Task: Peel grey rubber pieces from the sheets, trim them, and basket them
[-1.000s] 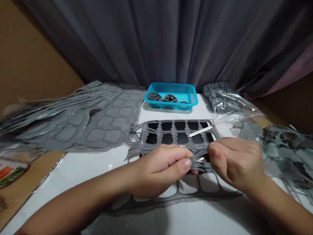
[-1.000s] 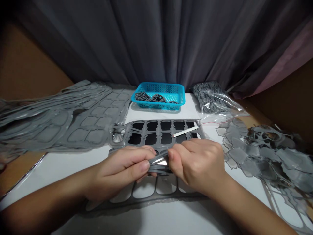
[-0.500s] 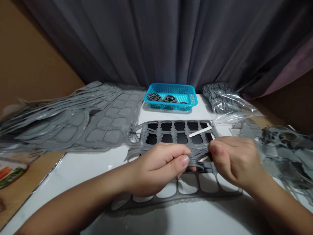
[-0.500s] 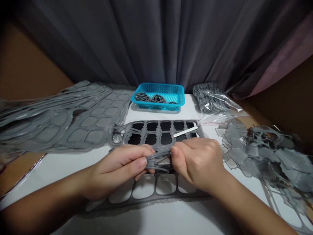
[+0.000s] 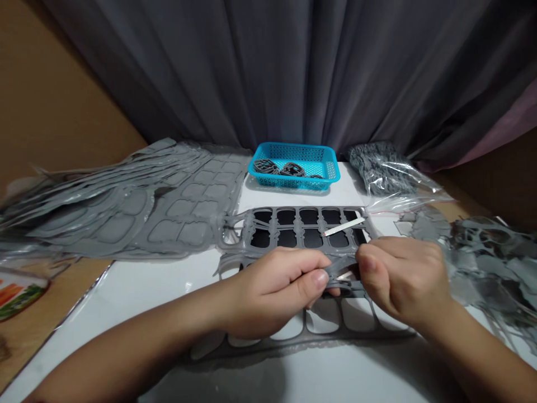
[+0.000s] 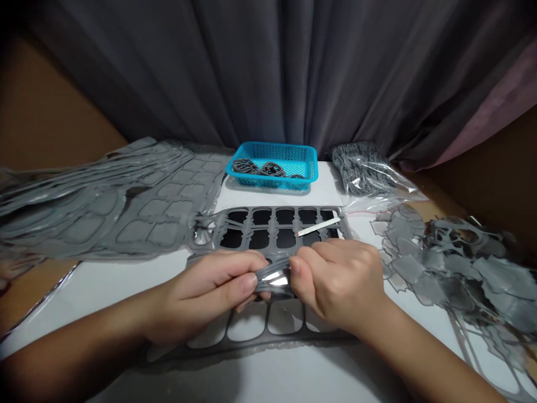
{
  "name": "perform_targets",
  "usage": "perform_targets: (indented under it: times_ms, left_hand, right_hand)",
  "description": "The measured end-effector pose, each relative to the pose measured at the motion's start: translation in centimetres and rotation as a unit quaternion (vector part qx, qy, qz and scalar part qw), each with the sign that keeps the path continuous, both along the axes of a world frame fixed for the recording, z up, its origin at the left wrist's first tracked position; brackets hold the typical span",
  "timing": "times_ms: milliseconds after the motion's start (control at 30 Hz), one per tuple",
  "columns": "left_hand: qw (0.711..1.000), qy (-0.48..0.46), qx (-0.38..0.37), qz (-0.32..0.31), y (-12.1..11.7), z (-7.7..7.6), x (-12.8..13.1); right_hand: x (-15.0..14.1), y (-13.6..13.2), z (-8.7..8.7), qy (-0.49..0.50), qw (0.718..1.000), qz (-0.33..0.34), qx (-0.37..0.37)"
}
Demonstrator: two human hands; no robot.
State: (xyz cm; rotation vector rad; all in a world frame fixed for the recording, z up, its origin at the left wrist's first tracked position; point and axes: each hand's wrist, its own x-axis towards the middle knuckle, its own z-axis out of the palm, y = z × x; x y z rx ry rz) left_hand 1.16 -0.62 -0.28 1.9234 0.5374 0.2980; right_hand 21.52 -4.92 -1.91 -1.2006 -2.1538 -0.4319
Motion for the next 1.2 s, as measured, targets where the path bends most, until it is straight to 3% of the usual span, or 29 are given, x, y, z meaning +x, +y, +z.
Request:
perform_targets:
  times_ms: [233, 467, 733, 1200]
  left_hand:
    - [1.0, 0.0, -0.007, -0.009, 0.26, 0.13, -0.05]
    - [0.998, -0.042, -0.044, 0.025, -0.06, -0.04, -0.12]
    - [0.996, -0.063, -0.037, 0.052, -0.4, -0.02, 0.04]
    - [0.996, -0.054, 0.053, 0.04, -0.24, -0.18, 0.21]
  right_hand:
    - [-0.08, -0.05, -0.15, 0.012, 1.0, -0.004, 0.002]
    - [0.43, -0.24, -0.3, 0.086, 0.992, 0.05, -0.076]
    - [0.21, -0.25, -0.22, 0.06, 0.997, 0.031, -0.044]
    - [0.07, -0.32, -0.22, 0.045, 0.999, 0.006, -0.03]
